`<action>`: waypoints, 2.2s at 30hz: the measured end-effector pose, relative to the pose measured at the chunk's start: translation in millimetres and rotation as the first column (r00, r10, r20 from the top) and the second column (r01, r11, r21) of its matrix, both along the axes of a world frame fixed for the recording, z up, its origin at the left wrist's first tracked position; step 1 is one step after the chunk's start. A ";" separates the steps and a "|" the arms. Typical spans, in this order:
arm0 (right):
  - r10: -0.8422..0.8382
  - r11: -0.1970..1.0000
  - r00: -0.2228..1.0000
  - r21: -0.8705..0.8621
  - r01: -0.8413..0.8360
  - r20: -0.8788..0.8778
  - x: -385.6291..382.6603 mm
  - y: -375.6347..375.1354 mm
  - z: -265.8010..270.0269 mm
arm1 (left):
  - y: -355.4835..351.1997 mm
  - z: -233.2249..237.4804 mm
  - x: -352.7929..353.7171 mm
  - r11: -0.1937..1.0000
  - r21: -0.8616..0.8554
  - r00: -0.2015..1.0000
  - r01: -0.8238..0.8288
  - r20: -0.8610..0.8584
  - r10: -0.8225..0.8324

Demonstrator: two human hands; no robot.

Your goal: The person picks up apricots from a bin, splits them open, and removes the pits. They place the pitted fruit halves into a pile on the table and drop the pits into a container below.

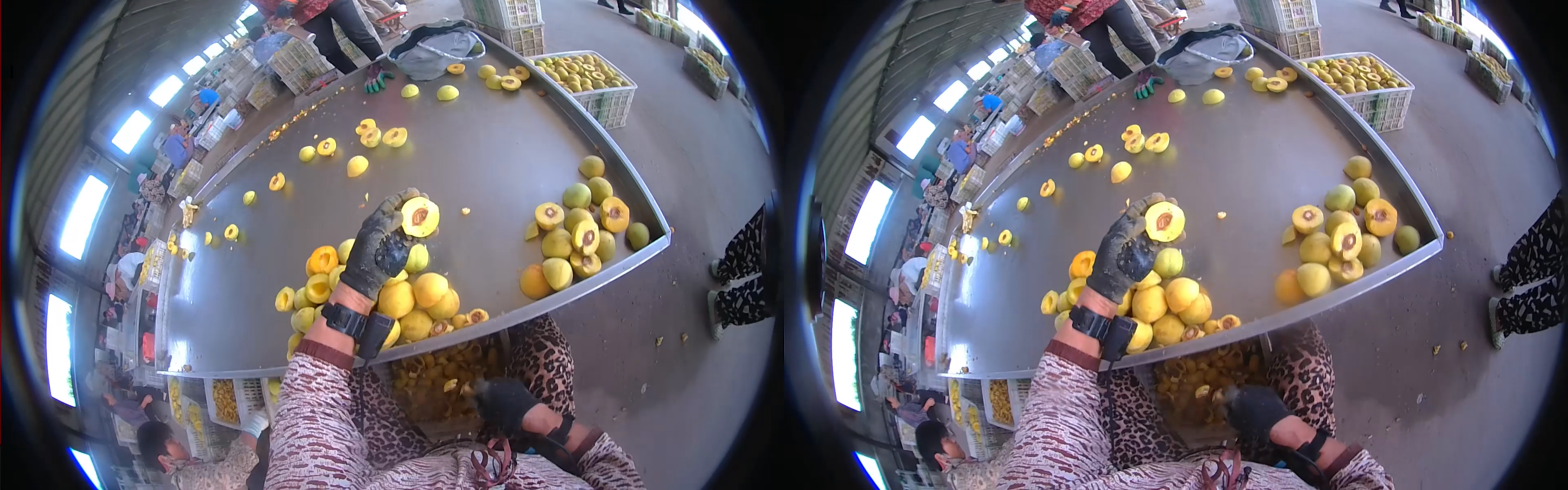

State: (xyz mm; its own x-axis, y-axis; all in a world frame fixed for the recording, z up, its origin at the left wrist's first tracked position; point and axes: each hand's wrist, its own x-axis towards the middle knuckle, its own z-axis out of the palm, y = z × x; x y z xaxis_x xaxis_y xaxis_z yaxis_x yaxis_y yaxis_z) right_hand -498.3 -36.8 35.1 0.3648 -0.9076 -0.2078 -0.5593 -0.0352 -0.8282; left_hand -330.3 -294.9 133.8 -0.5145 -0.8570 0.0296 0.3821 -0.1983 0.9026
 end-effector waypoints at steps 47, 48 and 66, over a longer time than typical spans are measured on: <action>0.160 0.951 0.975 -0.287 -0.111 0.153 25.4 15.7 -23.1 | 58.6 -24.7 93.5 0.608 -0.793 0.598 -0.029 0.474 0.647; 0.176 0.940 0.964 -0.325 -0.104 0.201 26.6 17.2 -34.1 | 45.8 -38.2 106.7 0.480 -0.851 0.510 0.213 0.516 0.688; -0.319 0.947 0.824 0.117 0.300 0.468 -33.7 44.9 -17.9 | -23.8 -92.1 -204.4 0.625 -0.422 0.188 0.656 0.894 0.406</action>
State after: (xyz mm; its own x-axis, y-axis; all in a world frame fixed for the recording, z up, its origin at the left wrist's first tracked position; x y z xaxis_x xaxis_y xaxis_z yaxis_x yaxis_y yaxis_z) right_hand -532.0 8.1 17.2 0.1283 -0.9847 -0.1175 -0.0733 0.1087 -0.9914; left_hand -534.7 -318.7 41.6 -0.6810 -0.7250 -0.1027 -0.7175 0.6328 0.2912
